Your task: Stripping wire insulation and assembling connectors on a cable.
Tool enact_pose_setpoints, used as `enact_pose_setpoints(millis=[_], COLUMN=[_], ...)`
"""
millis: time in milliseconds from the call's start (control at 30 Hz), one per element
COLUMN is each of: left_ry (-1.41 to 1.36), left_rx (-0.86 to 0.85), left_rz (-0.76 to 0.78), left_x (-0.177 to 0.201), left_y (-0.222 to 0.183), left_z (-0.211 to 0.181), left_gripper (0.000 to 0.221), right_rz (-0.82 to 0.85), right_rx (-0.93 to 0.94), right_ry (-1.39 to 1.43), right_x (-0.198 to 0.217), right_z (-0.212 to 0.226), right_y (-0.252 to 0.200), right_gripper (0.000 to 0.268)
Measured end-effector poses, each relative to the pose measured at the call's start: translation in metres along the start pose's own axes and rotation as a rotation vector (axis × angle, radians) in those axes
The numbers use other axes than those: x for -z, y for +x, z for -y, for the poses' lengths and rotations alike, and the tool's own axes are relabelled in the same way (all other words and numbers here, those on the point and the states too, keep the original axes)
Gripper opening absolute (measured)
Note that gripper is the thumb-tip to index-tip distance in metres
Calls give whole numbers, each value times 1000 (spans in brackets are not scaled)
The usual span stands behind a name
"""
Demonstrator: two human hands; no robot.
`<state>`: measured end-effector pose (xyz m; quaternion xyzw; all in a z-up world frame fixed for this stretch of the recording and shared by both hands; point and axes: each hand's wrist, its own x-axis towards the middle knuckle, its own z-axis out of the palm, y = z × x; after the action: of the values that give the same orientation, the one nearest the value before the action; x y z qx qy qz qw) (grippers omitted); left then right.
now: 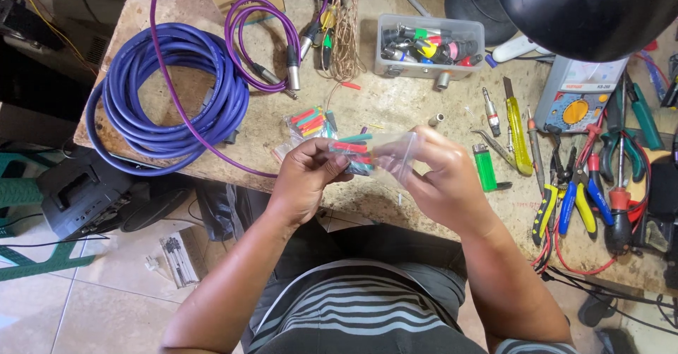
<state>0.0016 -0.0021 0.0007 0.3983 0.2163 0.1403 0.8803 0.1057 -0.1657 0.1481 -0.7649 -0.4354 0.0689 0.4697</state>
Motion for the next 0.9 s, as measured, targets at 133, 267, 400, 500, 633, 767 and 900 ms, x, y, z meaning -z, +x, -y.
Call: enact_pose_setpoints(millis=[133,267,400,500,633,767,900], left_ry=[75,219,449,634,861,863,810], left_rx=[-12,-66,-192,-241,-493,-635,-725], left_rz=[-9,45,106,234,314,218,251], left_x=[-6,-3,-5,-15,-25,-18,-1], left_y=[-7,-5,-5,-7,-2,23,53], left_z=[-11,-19,-42,-85,-118,-115,-107], left_gripper=[14,15,14,37,54,38,48], right_rz=[3,19,73,112,111,53,-34], right_rx=[-33,-46,-36,-31,176,259,103], right_ry=[13,16,15,-10,-144,-201,74], right_x=[-7,-13,-16,-18,-25,-23,-32], right_z=[-7,-7,-12,-3,2,15,8], right_y=[-1,2,9,26,47,71,87], right_gripper=[6,10,9,8,11,7,12])
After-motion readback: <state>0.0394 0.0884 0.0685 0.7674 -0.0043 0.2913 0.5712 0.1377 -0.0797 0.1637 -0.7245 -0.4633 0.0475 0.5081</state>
